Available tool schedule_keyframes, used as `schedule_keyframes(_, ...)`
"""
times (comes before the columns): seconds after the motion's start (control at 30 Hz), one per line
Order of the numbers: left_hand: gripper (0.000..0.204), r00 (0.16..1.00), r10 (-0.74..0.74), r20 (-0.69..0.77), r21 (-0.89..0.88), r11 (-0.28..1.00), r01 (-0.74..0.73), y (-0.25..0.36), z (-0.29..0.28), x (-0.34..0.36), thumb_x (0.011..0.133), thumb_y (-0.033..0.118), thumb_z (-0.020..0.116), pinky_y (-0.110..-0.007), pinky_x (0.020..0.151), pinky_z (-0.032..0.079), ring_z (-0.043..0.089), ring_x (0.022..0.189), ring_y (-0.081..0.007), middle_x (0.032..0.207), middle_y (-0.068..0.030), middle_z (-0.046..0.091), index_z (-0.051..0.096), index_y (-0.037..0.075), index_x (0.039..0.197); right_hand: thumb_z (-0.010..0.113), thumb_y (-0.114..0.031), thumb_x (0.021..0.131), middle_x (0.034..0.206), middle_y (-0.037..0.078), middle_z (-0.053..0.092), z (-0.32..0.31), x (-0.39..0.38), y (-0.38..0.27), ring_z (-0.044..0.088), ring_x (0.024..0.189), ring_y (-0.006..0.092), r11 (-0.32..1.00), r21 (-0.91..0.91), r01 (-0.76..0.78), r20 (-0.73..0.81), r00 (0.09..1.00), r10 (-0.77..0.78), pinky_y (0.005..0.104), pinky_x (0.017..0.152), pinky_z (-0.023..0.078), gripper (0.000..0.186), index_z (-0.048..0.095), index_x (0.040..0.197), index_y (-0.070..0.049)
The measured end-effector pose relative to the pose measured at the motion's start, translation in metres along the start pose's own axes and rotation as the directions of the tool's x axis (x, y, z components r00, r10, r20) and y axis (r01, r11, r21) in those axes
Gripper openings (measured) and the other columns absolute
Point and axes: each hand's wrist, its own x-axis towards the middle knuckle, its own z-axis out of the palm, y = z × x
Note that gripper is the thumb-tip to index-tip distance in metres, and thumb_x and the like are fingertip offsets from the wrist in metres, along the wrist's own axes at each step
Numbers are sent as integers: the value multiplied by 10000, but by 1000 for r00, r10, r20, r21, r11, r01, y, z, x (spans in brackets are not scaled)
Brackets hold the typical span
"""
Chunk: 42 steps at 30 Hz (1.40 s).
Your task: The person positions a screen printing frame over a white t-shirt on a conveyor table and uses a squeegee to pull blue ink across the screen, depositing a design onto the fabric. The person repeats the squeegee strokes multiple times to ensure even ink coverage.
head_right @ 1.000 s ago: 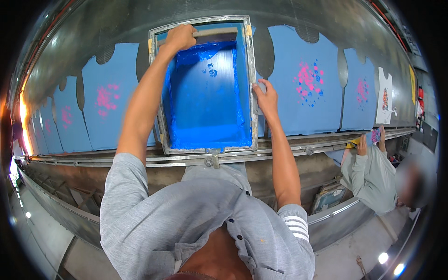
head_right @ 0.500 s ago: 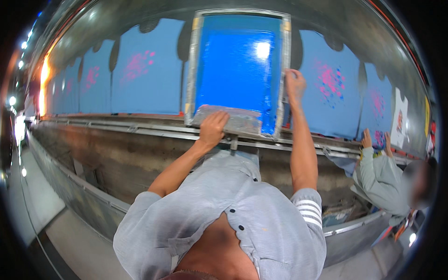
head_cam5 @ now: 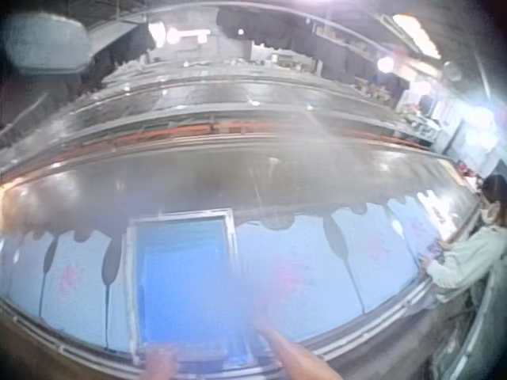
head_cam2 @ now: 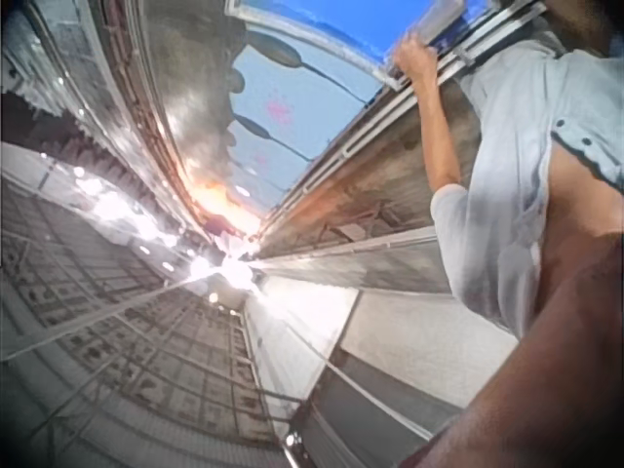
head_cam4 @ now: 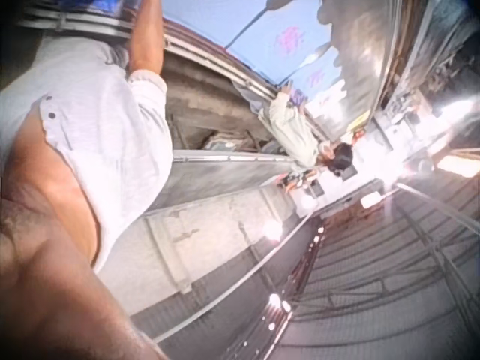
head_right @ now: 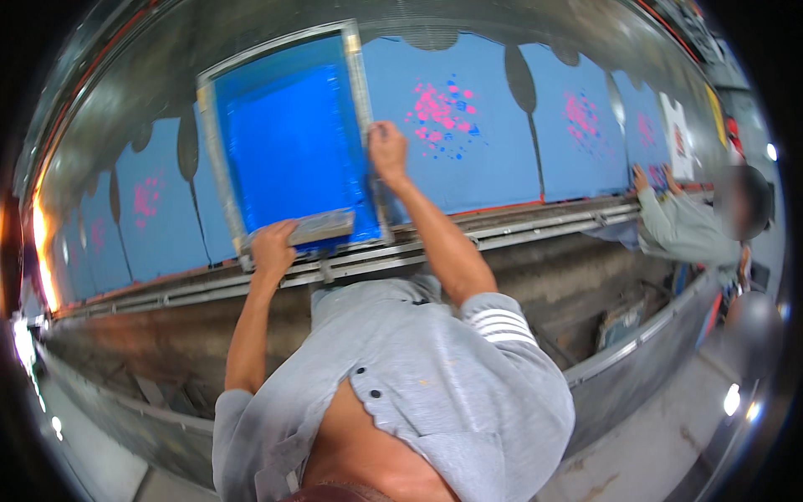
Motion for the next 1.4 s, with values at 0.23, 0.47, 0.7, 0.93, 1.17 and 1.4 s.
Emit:
schedule_keyframes(0.23, 443, 997, -26, 74, -5, 1000, 27, -75, -33, -18, 689, -65, 617, -456, 913, 558, 701, 1090, -329, 1145, -113, 763, 765, 65, 1086, 633, -271, 997, 833, 172, 739, 69, -38, -52, 675, 736, 218, 989, -50, -141, -9, 990, 140, 379, 727, 534, 310, 741, 1067, 11)
schedule_keyframes(0.47, 443, 995, -47, 90, -27, 998, 49, -91, -29, -16, 695, -59, 612, -462, 908, 558, 705, 1074, -339, 1139, -130, 762, 767, 62, 1092, 597, -297, 992, 893, 232, 737, 85, -38, -42, 721, 837, 392, 983, -152, -101, -34, 995, 97, 450, 774, 546, 324, 746, 1053, -15)
schedule_keyframes(0.7, 412, 997, 25, -72, -29, 999, -27, -86, -20, -31, 694, -29, 623, -482, 882, 560, 705, 1037, -368, 1068, -143, 764, 777, 69, 1063, 596, -336, 998, 1076, 220, 734, 93, -32, -46, 688, 1028, 433, 933, -332, -136, -31, 991, 133, 500, 880, 529, 326, 766, 1073, -68)
schedule_keyframes(0.93, 366, 958, -124, 257, 26, 992, 121, -117, -74, 76, 724, 112, 704, -532, 820, 568, 712, 950, -395, 993, -175, 757, 802, 166, 1073, 641, -292, 954, 995, 165, 728, 95, -39, -159, 700, 982, 340, 731, -375, 570, 654, 722, -227, 516, 883, 512, 258, 780, 922, -78)
schedule_keyframes(1.17, 188, 996, -56, 73, 165, 985, 43, -207, -110, 274, 731, 95, 656, -533, 731, 587, 726, 841, -434, 877, -199, 751, 802, 111, 848, 631, -152, 813, 760, 113, 732, 190, 114, -154, 711, 712, 301, 374, -433, 820, 772, 551, -316, 433, 812, 461, 132, 762, 794, -159)
schedule_keyframes(1.4, 97, 999, 26, -42, 183, 983, -18, -216, -75, 232, 732, 88, 660, -515, 675, 580, 724, 781, -393, 860, -168, 726, 743, 64, 775, 668, -85, 796, 856, 129, 690, 184, 77, -130, 706, 889, 325, 460, -370, 807, 698, 568, -435, 504, 1051, 487, 106, 718, 888, -80)
